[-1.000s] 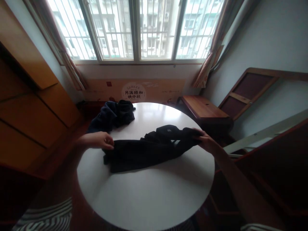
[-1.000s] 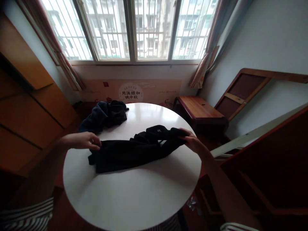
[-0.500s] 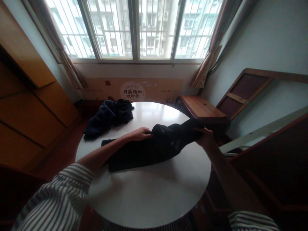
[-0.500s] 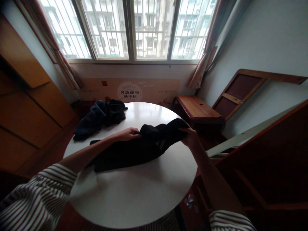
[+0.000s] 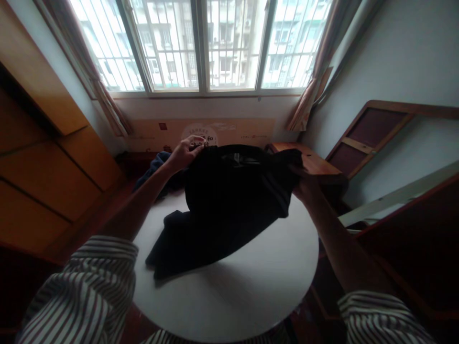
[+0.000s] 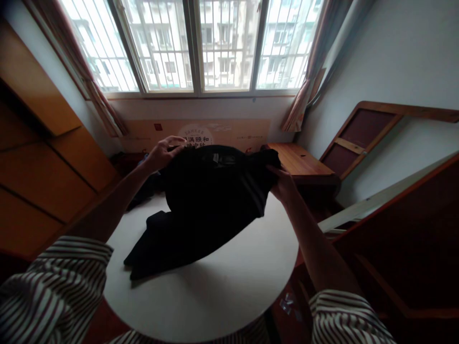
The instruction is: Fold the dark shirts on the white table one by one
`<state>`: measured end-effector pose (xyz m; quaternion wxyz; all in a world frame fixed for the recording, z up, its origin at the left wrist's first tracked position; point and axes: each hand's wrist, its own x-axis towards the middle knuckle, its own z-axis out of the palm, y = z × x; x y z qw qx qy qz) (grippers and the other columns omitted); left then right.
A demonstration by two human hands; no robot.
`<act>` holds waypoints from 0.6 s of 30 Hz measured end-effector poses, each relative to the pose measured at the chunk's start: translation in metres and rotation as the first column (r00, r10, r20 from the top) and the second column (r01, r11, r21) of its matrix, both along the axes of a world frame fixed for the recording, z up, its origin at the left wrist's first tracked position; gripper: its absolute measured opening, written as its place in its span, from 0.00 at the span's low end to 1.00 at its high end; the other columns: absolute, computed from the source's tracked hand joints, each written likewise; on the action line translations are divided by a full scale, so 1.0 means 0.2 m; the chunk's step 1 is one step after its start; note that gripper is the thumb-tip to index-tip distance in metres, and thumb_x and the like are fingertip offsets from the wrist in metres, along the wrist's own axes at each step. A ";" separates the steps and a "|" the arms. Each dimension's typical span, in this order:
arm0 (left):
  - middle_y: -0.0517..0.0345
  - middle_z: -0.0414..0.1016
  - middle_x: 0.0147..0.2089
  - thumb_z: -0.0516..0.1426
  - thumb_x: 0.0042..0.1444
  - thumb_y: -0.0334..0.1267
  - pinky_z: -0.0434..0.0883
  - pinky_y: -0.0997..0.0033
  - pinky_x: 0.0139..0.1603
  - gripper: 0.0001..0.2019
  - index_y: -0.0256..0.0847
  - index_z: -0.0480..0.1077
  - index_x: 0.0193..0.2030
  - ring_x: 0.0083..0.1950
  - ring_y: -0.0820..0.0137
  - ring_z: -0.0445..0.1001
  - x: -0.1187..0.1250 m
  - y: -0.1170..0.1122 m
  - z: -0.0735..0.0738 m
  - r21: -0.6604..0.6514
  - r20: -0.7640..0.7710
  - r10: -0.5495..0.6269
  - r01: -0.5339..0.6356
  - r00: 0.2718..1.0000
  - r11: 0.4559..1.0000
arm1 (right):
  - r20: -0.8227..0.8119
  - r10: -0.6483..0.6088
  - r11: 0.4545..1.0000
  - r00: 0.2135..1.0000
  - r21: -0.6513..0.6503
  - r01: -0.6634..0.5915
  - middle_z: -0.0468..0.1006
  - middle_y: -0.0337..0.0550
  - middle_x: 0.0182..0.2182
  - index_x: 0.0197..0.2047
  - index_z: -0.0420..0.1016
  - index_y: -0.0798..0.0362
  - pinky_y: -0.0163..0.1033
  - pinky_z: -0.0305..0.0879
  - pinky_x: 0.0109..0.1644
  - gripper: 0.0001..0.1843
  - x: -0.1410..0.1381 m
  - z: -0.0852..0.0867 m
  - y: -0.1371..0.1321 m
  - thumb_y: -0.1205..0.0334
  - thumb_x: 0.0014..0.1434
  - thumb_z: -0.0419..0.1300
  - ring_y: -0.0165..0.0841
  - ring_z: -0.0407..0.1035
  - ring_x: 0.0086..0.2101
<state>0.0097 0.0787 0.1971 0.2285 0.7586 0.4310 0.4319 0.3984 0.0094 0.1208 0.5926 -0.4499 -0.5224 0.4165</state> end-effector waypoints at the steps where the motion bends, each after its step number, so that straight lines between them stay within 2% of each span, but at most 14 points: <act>1: 0.51 0.79 0.42 0.58 0.61 0.43 0.72 0.68 0.46 0.17 0.38 0.72 0.54 0.44 0.65 0.76 -0.01 0.04 -0.02 0.105 -0.024 0.145 -0.141 0.989 0.984 | 0.020 -0.073 0.997 0.997 -0.022 0.073 0.80 0.48 0.41 0.50 0.73 0.48 0.50 0.73 0.44 0.24 -0.03 -0.01 0.04 0.46 0.52 0.62 0.44 0.75 0.42; 2: 0.49 0.79 0.43 0.57 0.62 0.42 0.71 0.67 0.48 0.16 0.37 0.71 0.54 0.44 0.65 0.76 -0.03 0.07 -0.06 0.179 -0.053 0.257 -0.244 0.965 0.953 | 0.061 -0.168 0.984 0.984 -0.049 0.171 0.79 0.47 0.41 0.50 0.73 0.49 0.49 0.73 0.44 0.25 -0.06 -0.04 0.07 0.47 0.51 0.63 0.43 0.74 0.42; 3: 0.47 0.79 0.44 0.56 0.63 0.41 0.71 0.66 0.49 0.16 0.36 0.71 0.54 0.44 0.64 0.76 -0.05 0.09 -0.12 0.220 -0.094 0.324 -0.298 0.941 0.929 | 0.127 -0.260 0.961 0.957 -0.064 0.270 0.78 0.48 0.42 0.50 0.73 0.50 0.49 0.73 0.44 0.26 -0.08 -0.07 0.08 0.47 0.50 0.64 0.42 0.74 0.41; 5: 0.44 0.78 0.46 0.55 0.62 0.42 0.71 0.65 0.49 0.17 0.34 0.72 0.53 0.44 0.63 0.76 -0.10 0.08 -0.27 0.220 -0.216 0.332 -0.286 0.918 0.933 | 0.309 -0.351 0.928 0.884 -0.012 0.373 0.76 0.50 0.43 0.49 0.75 0.52 0.50 0.72 0.45 0.26 -0.15 -0.17 0.06 0.48 0.49 0.66 0.42 0.73 0.42; 6: 0.43 0.78 0.47 0.56 0.61 0.44 0.71 0.65 0.48 0.18 0.34 0.73 0.52 0.44 0.62 0.77 -0.12 0.06 -0.36 0.181 -0.285 0.298 -0.254 0.911 0.950 | 0.403 -0.336 0.936 0.851 0.044 0.348 0.75 0.51 0.43 0.47 0.77 0.53 0.50 0.72 0.45 0.25 -0.19 -0.22 0.03 0.48 0.49 0.67 0.42 0.72 0.41; 7: 0.43 0.78 0.46 0.58 0.60 0.47 0.71 0.65 0.47 0.19 0.34 0.73 0.51 0.43 0.62 0.77 -0.13 0.03 -0.45 0.124 -0.347 0.256 -0.226 0.902 0.966 | 0.487 -0.282 0.958 0.827 0.096 0.271 0.75 0.52 0.43 0.45 0.78 0.54 0.50 0.72 0.45 0.23 -0.23 -0.27 -0.02 0.48 0.50 0.67 0.42 0.72 0.41; 9: 0.45 0.79 0.42 0.60 0.56 0.55 0.71 0.66 0.44 0.24 0.36 0.75 0.48 0.41 0.60 0.77 -0.16 -0.04 -0.60 -0.011 -0.446 0.165 -0.189 0.880 0.982 | 0.607 -0.128 0.989 0.784 0.141 0.053 0.75 0.51 0.40 0.42 0.79 0.54 0.48 0.72 0.43 0.19 -0.32 -0.36 -0.11 0.47 0.55 0.64 0.39 0.72 0.37; 11: 0.48 0.79 0.37 0.61 0.52 0.61 0.70 0.66 0.40 0.27 0.38 0.76 0.45 0.39 0.59 0.77 -0.17 -0.12 -0.70 -0.136 -0.537 0.063 -0.160 0.841 0.978 | 0.679 -0.011 0.985 0.734 0.132 -0.108 0.76 0.48 0.36 0.40 0.80 0.54 0.45 0.71 0.39 0.18 -0.41 -0.40 -0.18 0.47 0.61 0.60 0.37 0.72 0.33; 12: 0.49 0.79 0.35 0.60 0.51 0.63 0.69 0.66 0.39 0.27 0.40 0.76 0.42 0.37 0.58 0.77 -0.17 -0.15 -0.73 -0.178 -0.581 0.010 -0.139 0.814 0.974 | 0.708 0.016 0.981 0.706 0.127 -0.149 0.76 0.47 0.33 0.40 0.80 0.54 0.43 0.70 0.38 0.18 -0.45 -0.41 -0.20 0.47 0.62 0.59 0.36 0.71 0.31; 14: 0.50 0.78 0.32 0.59 0.51 0.64 0.67 0.66 0.37 0.24 0.43 0.76 0.33 0.36 0.58 0.76 -0.15 -0.22 -0.73 -0.210 -0.650 -0.079 -0.078 0.756 0.975 | 0.756 0.031 0.979 0.654 0.108 -0.171 0.76 0.44 0.29 0.41 0.80 0.53 0.41 0.67 0.36 0.19 -0.51 -0.41 -0.22 0.47 0.64 0.57 0.35 0.70 0.28; 16: 0.50 0.75 0.28 0.57 0.54 0.61 0.66 0.66 0.37 0.22 0.44 0.73 0.25 0.34 0.60 0.74 -0.11 -0.29 -0.69 -0.190 -0.658 -0.134 0.009 0.741 0.982 | 0.781 0.044 0.988 0.624 0.060 -0.145 0.74 0.40 0.24 0.48 0.79 0.52 0.39 0.64 0.33 0.20 -0.56 -0.41 -0.20 0.47 0.66 0.55 0.35 0.69 0.25; 18: 0.54 0.71 0.23 0.55 0.58 0.59 0.64 0.67 0.35 0.23 0.43 0.70 0.21 0.29 0.64 0.70 -0.06 -0.38 -0.61 -0.202 -0.596 -0.222 0.123 0.772 0.972 | 0.787 0.068 0.993 0.614 0.004 -0.116 0.72 0.37 0.20 0.54 0.77 0.49 0.38 0.61 0.31 0.22 -0.59 -0.40 -0.18 0.45 0.66 0.54 0.35 0.68 0.23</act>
